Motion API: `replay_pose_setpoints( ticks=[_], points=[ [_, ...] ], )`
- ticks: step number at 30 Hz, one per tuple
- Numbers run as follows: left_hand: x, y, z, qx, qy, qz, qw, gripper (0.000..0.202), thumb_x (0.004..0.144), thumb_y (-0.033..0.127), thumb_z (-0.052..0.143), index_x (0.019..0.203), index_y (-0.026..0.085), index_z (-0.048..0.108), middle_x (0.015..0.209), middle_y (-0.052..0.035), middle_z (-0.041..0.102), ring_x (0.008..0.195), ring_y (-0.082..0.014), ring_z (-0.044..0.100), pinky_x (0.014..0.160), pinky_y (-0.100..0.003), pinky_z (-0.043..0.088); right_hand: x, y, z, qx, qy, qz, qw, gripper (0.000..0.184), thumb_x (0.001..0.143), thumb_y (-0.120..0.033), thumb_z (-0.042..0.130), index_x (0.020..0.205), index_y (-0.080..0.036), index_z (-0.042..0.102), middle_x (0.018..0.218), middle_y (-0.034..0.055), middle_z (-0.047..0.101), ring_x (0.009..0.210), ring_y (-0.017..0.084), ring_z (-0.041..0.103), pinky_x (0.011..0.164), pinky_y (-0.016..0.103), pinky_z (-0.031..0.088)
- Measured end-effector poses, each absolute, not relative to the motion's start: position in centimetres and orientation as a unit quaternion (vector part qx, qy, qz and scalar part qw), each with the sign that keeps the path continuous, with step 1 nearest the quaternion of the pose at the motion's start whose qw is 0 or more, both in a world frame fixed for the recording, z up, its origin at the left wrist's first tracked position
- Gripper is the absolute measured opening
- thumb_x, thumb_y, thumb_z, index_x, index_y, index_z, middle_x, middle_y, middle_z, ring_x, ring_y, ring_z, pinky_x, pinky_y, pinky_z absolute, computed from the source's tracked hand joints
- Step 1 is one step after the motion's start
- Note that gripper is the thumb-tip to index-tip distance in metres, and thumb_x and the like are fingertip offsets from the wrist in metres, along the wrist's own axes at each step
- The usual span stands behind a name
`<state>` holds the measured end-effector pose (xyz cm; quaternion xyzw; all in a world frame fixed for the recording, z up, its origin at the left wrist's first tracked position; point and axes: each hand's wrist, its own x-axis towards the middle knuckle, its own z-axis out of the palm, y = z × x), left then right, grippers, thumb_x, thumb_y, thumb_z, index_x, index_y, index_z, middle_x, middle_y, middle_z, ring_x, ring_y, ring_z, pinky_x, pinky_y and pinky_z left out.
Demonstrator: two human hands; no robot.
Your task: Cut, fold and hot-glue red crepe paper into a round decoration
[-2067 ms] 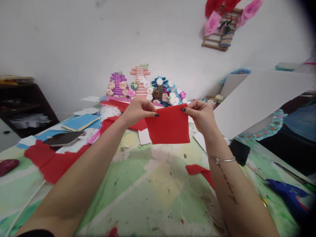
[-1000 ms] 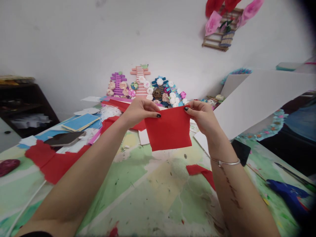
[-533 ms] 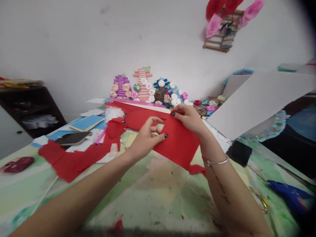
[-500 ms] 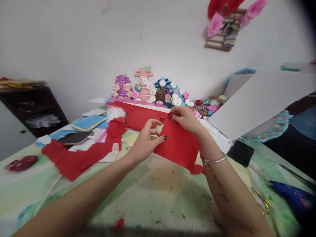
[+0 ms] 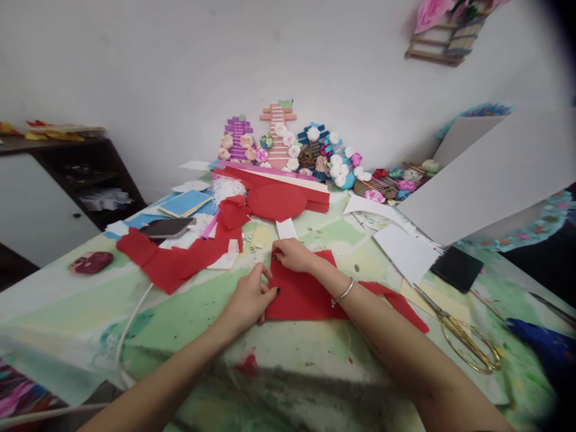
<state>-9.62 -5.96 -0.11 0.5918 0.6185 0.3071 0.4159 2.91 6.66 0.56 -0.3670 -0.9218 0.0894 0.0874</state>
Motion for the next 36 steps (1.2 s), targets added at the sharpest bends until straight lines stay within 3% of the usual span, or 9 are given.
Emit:
replay_pose_setpoints(
  ticks=[4, 7, 9, 11, 14, 18, 23, 28, 36],
  points=[
    [-9.7, -6.0, 0.4, 0.658, 0.637, 0.226, 0.333, 0.011, 0.085, 0.018, 0.044, 0.095, 0.02, 0.041, 0.044, 0.0078, 0.051, 0.038, -0.0152, 0.051, 0.043, -0.022, 0.037, 2.8, 6.1, 0.1, -0.379, -0.918, 0.065, 0.102, 0.019, 0.082, -0.009, 0.046, 0.09, -0.013, 0.063, 0.094, 0.0106, 0.068, 0.089, 0.02, 0.058, 0.075, 0.028, 0.039],
    [-9.6, -5.8, 0.3, 0.734, 0.65, 0.14, 0.139, 0.013, 0.085, 0.02, 0.049, 0.098, 0.015, 0.05, 0.076, -0.007, 0.065, 0.07, -0.0238, 0.064, 0.062, -0.031, 0.047, 2.6, 5.4, -0.4, -0.393, -0.911, 0.046, 0.118, 0.02, 0.083, -0.009, 0.045, 0.094, -0.013, 0.061, 0.097, 0.0132, 0.065, 0.094, 0.023, 0.055, 0.081, 0.033, 0.04],
    [-9.5, -5.7, -0.3, 0.78, 0.615, 0.114, 0.02, 0.014, 0.087, 0.019, 0.048, 0.096, 0.014, 0.056, 0.096, -0.0135, 0.064, 0.092, -0.0287, 0.061, 0.076, -0.038, 0.047, 2.5, 4.9, -0.6, -0.405, -0.903, 0.037, 0.135, 0.021, 0.083, -0.009, 0.044, 0.096, -0.011, 0.06, 0.101, 0.0164, 0.063, 0.099, 0.027, 0.053, 0.084, 0.038, 0.039],
    [-9.4, -5.6, -1.3, 0.813, 0.568, 0.118, -0.046, 0.021, 0.089, 0.014, 0.042, 0.098, 0.014, 0.06, 0.109, -0.0144, 0.061, 0.105, -0.0295, 0.055, 0.087, -0.041, 0.044, 2.5, 4.5, -0.7, -0.42, -0.893, 0.036, 0.158, 0.024, 0.083, -0.008, 0.043, 0.101, -0.009, 0.06, 0.108, 0.019, 0.061, 0.105, 0.03, 0.05, 0.089, 0.043, 0.038],
    [-9.3, -5.5, -2.9, 0.818, 0.55, 0.138, -0.096, 0.037, 0.088, 0.005, 0.033, 0.116, 0.011, 0.057, 0.128, -0.0163, 0.054, 0.123, -0.0309, 0.044, 0.095, -0.044, 0.041, 2.5, 3.9, -0.2, -0.444, -0.872, 0.054, 0.201, 0.036, 0.08, -0.003, 0.043, 0.113, -0.008, 0.056, 0.121, 0.0185, 0.057, 0.115, 0.027, 0.046, 0.097, 0.042, 0.036],
    [-9.5, -5.4, -3.9, 0.82, 0.551, 0.134, -0.072, 0.045, 0.085, 0.004, 0.034, 0.126, 0.007, 0.051, 0.134, -0.0184, 0.051, 0.129, -0.0294, 0.041, 0.098, -0.047, 0.039, 2.0, 2.0, 0.8, -0.509, -0.815, 0.092, 0.262, 0.044, 0.087, -0.006, 0.035, 0.131, -0.004, 0.042, 0.132, 0.0182, 0.051, 0.124, 0.021, 0.045, 0.103, 0.034, 0.036],
    [-9.9, -4.8, -3.8, 0.857, 0.506, 0.097, -0.014, 0.042, 0.085, 0.012, 0.041, 0.123, 0.011, 0.058, 0.131, -0.0154, 0.056, 0.126, -0.0296, 0.046, 0.109, -0.049, 0.029, 0.9, -1.7, 0.1, -0.508, -0.808, 0.147, 0.259, 0.049, 0.097, -0.036, 0.033, 0.137, -0.009, 0.038, 0.135, 0.0152, 0.052, 0.123, 0.02, 0.05, 0.1, 0.031, 0.041],
    [-10.0, -4.6, -3.7, 0.86, 0.502, 0.092, -0.017, 0.052, 0.085, 0.011, 0.038, 0.135, 0.011, 0.047, 0.145, -0.0162, 0.041, 0.134, -0.0285, 0.038, 0.111, -0.049, 0.026, 2.3, -3.0, -1.7, -0.52, -0.816, 0.153, 0.201, 0.062, 0.097, -0.043, 0.031, 0.14, 0.002, 0.035, 0.146, 0.022, 0.038, 0.138, 0.027, 0.032, 0.111, 0.038, 0.027],
    [-10.1, -5.0, -3.4, 0.841, 0.53, 0.105, 0.006, 0.054, 0.088, 0.01, 0.028, 0.141, 0.013, 0.039, 0.147, -0.0113, 0.038, 0.137, -0.0221, 0.034, 0.112, -0.047, 0.027, 8.3, -3.0, -2.4, -0.585, -0.796, 0.091, 0.127, 0.074, 0.094, -0.051, 0.032, 0.146, 0.002, 0.023, 0.154, 0.0206, 0.02, 0.143, 0.029, 0.016, 0.115, 0.043, 0.012]
  ],
)
